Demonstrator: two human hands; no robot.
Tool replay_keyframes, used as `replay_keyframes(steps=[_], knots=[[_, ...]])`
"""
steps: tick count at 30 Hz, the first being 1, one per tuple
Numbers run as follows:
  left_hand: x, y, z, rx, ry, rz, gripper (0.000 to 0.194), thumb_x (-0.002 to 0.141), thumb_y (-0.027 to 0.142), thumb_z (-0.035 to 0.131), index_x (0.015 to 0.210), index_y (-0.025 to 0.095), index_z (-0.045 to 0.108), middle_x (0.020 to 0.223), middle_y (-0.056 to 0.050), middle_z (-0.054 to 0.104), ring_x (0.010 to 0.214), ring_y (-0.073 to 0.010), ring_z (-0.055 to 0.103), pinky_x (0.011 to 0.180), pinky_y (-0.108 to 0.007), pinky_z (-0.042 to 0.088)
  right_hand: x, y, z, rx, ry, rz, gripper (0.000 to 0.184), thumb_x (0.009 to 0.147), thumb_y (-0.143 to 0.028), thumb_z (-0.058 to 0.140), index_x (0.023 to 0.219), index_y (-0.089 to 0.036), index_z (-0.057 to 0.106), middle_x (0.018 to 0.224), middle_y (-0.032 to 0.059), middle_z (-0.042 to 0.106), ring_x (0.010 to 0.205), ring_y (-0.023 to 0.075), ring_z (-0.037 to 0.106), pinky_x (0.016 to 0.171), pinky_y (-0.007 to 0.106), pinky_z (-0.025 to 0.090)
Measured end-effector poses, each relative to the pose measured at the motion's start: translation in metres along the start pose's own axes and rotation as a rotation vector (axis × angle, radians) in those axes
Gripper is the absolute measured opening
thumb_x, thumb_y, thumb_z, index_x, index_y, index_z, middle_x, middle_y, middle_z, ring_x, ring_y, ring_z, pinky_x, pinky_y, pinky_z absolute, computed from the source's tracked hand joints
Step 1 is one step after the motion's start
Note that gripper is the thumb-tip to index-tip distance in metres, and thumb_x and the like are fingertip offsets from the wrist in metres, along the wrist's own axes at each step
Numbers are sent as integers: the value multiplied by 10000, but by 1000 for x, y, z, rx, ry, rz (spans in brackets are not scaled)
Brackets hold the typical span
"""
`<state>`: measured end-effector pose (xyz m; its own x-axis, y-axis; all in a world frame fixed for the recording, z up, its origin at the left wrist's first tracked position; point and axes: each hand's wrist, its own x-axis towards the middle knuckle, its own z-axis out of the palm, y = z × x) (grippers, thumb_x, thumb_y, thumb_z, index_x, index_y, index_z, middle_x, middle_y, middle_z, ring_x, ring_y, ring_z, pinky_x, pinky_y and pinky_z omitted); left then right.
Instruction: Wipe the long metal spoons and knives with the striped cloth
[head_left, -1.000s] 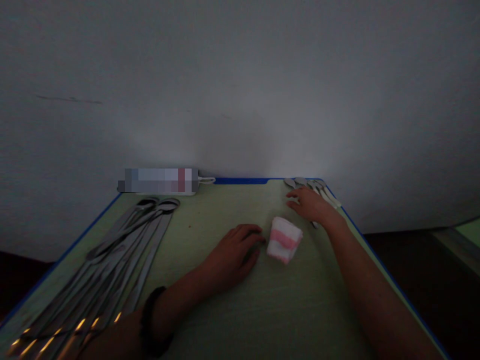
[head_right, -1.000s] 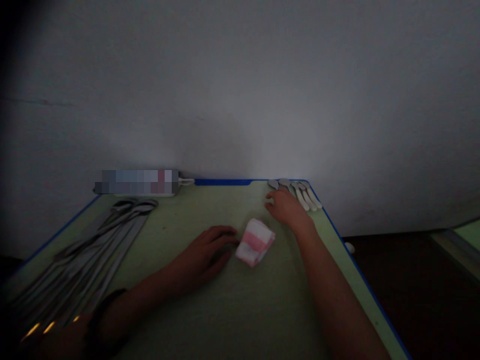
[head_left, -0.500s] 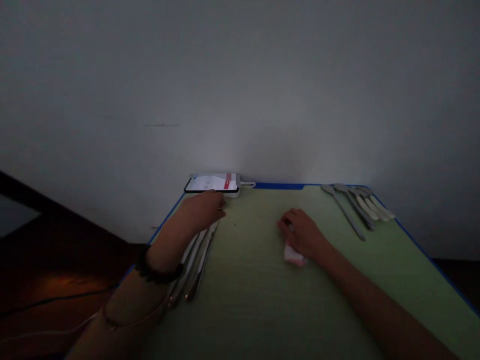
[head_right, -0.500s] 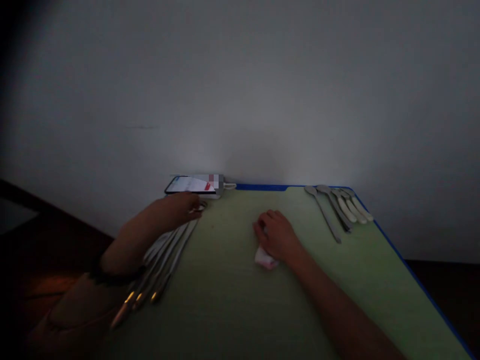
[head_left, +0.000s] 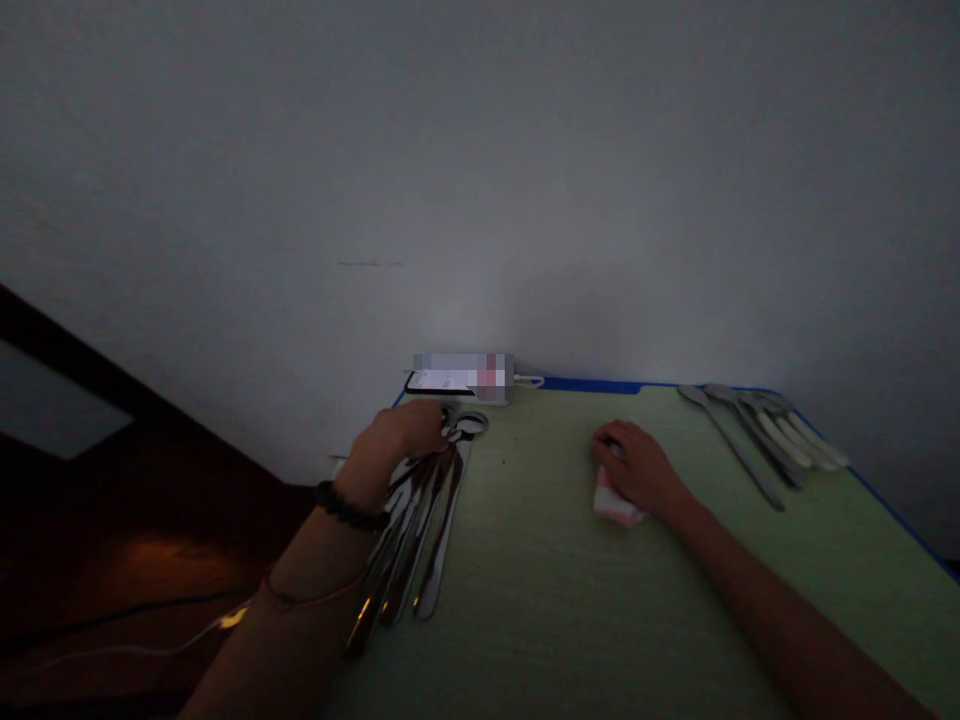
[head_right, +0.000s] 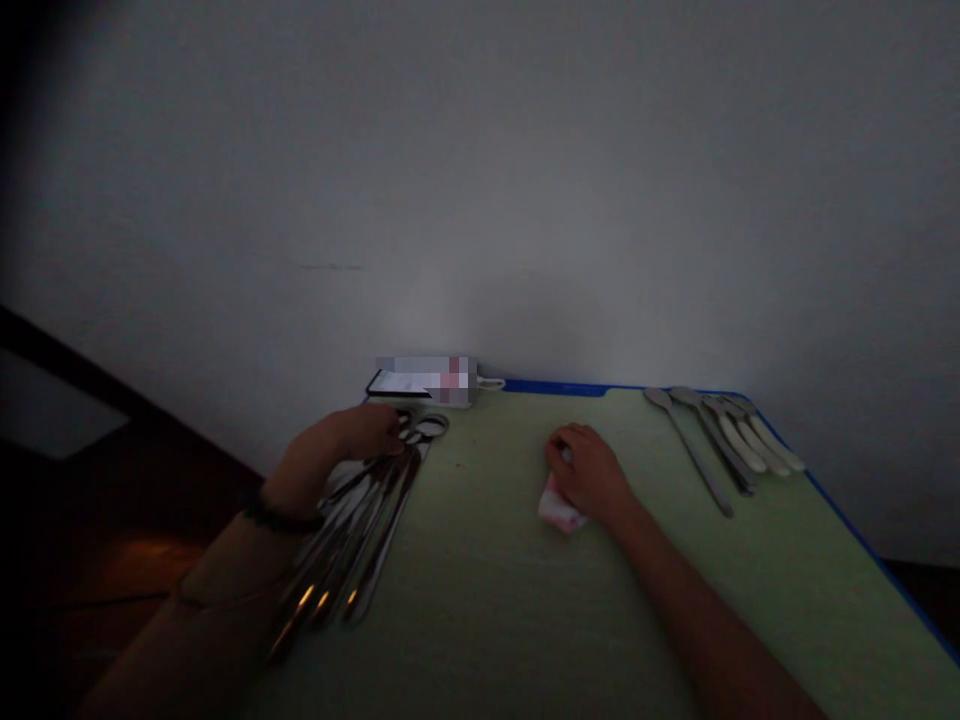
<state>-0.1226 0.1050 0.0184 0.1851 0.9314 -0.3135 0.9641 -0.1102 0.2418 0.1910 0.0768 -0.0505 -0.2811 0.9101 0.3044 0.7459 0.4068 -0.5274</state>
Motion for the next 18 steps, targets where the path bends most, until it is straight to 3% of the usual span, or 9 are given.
replay_keyframes(steps=[6,11,15,18], knots=[[-9,8,-12,-47,-132,139,175,682,293,560,600,160,639,582,-23,619,550,-150,531,531,-245,354,-1,2,-2,40,13,-18,169,835,-273,451,803,-179,588,791,36,599,786,158,527,763,298,392],[-26,37,-21,-139,-198,278,221,760,349,539,660,184,646,613,-12,638,577,-148,556,532,-231,368,1,4,-3,93,47,-14,219,866,-315,412,825,-182,582,810,44,596,782,163,540,750,298,405],[-33,70,-10,-238,-271,405,244,805,351,507,691,175,634,586,-8,643,521,-142,580,514,-225,397,-7,3,-8,155,269,26,263,897,-321,344,897,-186,569,875,64,592,836,176,544,777,316,422],[-30,90,8,-154,-197,400,238,822,342,486,713,177,618,632,-11,670,490,-138,590,502,-225,401,-27,2,-16,102,351,-41,235,885,-264,360,934,-199,581,972,82,575,974,202,510,896,375,390]])
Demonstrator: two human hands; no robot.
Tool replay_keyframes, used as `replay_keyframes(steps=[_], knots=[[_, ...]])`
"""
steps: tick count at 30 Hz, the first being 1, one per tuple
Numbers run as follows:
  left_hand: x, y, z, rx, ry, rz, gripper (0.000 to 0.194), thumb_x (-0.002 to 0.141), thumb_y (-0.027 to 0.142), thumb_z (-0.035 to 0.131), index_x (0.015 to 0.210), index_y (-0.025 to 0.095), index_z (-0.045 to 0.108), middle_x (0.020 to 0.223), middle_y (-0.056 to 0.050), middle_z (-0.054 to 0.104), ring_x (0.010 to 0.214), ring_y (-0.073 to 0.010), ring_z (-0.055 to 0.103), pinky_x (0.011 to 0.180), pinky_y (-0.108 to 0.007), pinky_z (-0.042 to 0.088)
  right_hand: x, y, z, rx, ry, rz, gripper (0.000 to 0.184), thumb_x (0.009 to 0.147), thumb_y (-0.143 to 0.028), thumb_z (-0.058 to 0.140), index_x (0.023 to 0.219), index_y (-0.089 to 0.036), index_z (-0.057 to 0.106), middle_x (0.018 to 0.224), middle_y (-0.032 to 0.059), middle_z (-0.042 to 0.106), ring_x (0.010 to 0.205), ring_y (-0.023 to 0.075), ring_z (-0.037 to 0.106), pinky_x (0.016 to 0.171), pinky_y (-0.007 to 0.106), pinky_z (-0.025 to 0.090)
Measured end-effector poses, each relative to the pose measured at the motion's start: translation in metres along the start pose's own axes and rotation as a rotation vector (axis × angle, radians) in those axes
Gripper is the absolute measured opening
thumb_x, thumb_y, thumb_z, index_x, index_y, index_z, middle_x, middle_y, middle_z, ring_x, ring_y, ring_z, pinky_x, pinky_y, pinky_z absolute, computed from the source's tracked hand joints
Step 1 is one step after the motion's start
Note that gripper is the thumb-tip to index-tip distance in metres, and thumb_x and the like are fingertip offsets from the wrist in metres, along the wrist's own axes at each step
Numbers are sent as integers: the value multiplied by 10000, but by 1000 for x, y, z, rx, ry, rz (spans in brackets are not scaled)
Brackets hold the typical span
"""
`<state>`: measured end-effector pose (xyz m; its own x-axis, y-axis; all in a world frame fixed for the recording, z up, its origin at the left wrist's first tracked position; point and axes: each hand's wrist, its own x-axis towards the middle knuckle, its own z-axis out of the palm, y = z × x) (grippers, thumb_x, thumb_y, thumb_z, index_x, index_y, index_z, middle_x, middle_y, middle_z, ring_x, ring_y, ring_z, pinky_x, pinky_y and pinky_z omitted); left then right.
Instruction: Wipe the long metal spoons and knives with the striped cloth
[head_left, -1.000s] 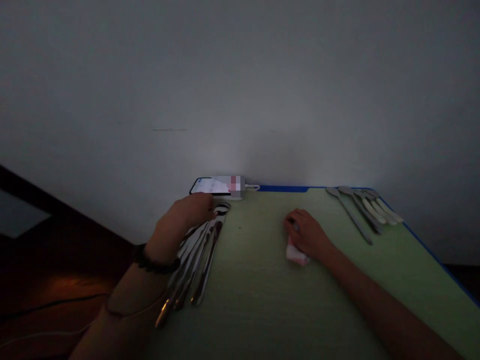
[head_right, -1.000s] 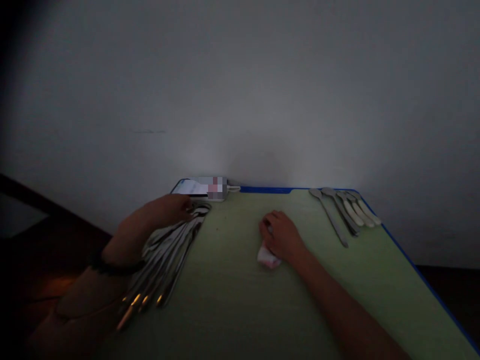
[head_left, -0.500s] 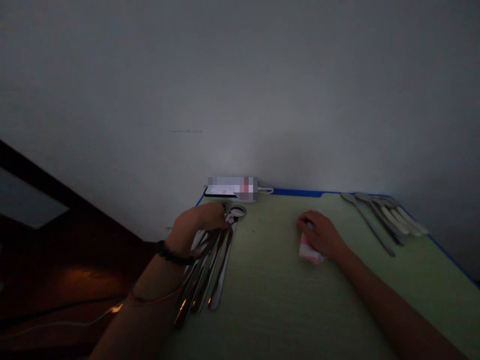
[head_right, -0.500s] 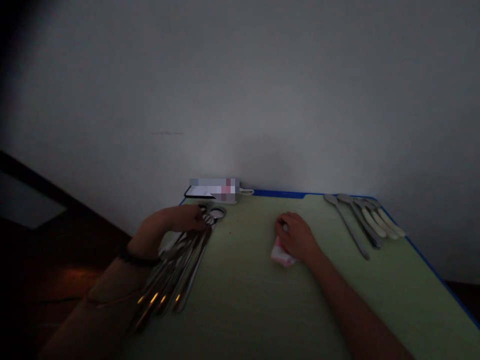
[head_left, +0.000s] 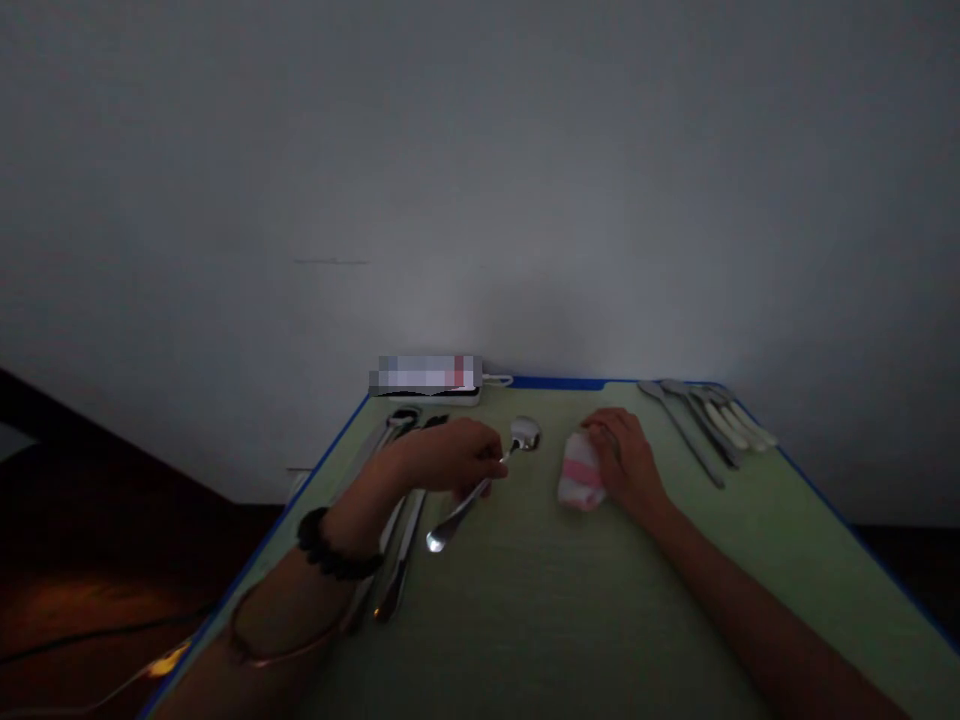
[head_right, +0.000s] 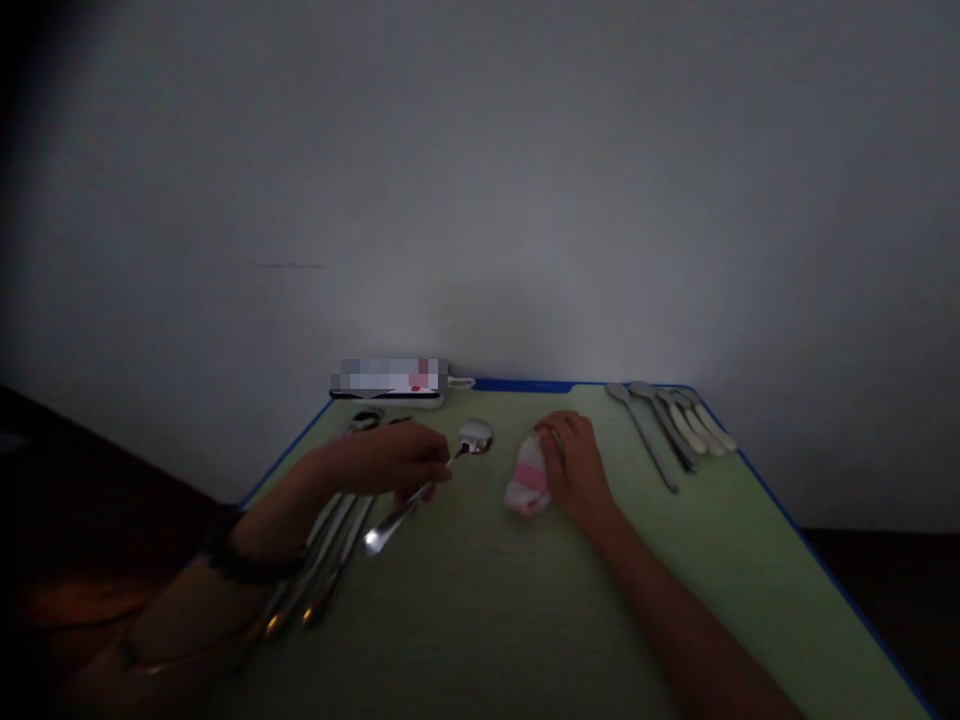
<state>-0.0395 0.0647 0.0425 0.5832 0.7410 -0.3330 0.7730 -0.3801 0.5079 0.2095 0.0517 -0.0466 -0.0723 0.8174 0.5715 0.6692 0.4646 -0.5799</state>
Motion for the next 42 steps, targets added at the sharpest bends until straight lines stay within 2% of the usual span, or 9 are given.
replay_keyframes(steps=[8,11,17,20,26,30,35,39,42], knots=[[35,10,48,122,181,3,251,885,297,361,862,159,570,803,-110,669,732,-229,622,643,-303,415,-31,-13,-23,-23,-346,-86,464,760,-128,483,1207,-247,516,1221,77,486,1151,205,433,1001,400,347],[37,10,56,124,225,-19,261,900,297,313,911,152,530,862,-135,659,785,-246,622,677,-325,418,-24,-8,-18,-36,-320,-87,465,730,-152,543,1186,-242,524,1222,82,479,1147,207,445,991,391,362],[31,7,57,33,200,-20,255,781,361,508,969,189,501,813,-75,663,732,-237,624,651,-308,422,-11,5,-22,23,-76,19,221,852,-288,456,1028,-198,555,1085,99,548,1012,186,528,880,341,433],[30,10,58,-77,183,-33,192,814,328,438,919,186,514,781,-71,665,739,-227,631,664,-307,429,-10,6,-26,63,-8,141,231,875,-354,408,958,-186,543,908,67,595,817,166,565,726,294,454],[35,19,72,-435,48,-50,285,892,334,228,828,187,463,522,25,598,409,-150,578,431,-240,432,-11,9,-27,201,13,383,299,819,-506,457,827,-210,499,583,-38,488,497,125,468,467,242,363],[35,22,79,-585,159,-93,300,902,373,224,720,204,393,482,47,526,370,-121,521,421,-229,433,-8,15,-28,306,68,489,278,782,-498,503,770,-226,445,555,-54,450,458,128,450,438,248,371],[32,31,86,-742,222,-137,289,918,401,191,786,218,371,497,86,450,333,-107,485,342,-205,377,-5,16,-33,390,31,426,184,736,-348,554,826,-196,504,778,7,579,708,162,533,655,280,431],[28,34,95,-925,295,-122,272,916,437,269,813,219,397,473,103,407,301,-89,411,314,-183,310,-1,16,-33,446,-48,467,158,707,-325,558,756,-188,497,680,-23,516,630,141,473,584,256,380],[23,32,101,-893,391,-60,292,918,441,310,810,205,444,467,95,410,355,-82,392,365,-174,319,5,18,-24,439,8,501,163,703,-325,555,757,-183,494,665,-31,500,608,134,445,559,251,354]])
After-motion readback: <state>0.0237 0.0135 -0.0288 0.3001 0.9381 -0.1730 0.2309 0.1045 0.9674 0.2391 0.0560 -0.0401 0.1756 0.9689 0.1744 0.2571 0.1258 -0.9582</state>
